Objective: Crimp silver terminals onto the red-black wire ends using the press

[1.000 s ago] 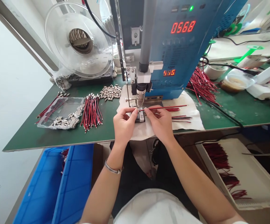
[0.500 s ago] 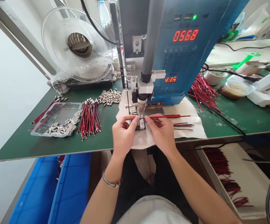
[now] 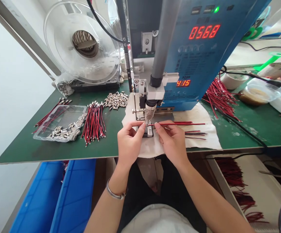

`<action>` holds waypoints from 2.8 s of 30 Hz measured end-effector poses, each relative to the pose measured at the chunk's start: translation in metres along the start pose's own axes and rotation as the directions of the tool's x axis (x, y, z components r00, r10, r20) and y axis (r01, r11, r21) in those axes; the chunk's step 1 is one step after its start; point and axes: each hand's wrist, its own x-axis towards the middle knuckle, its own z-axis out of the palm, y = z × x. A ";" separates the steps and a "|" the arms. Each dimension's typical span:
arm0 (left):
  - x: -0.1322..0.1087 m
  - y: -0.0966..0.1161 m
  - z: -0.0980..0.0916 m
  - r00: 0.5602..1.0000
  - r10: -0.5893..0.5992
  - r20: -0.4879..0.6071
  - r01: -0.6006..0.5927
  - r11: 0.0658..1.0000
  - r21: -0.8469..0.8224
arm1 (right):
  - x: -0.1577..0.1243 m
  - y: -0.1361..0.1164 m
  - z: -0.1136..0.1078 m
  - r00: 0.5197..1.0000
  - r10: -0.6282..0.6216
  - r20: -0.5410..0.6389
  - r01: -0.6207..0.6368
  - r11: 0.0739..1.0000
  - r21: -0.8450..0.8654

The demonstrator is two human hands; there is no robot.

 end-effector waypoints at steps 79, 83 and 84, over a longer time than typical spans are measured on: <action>0.004 0.003 0.007 0.995 -0.023 -0.102 0.016 0.997 -0.069 | -0.006 -0.005 0.002 0.998 -0.035 -0.055 0.034 0.999 -0.012; 0.003 0.002 0.005 0.993 -0.054 -0.104 0.044 0.995 -0.092 | -0.007 -0.004 0.002 0.998 -0.034 -0.059 0.033 0.999 -0.018; 0.003 0.002 0.004 0.993 -0.059 -0.100 0.050 0.994 -0.094 | -0.007 -0.003 0.002 0.998 -0.035 -0.059 0.034 0.999 -0.016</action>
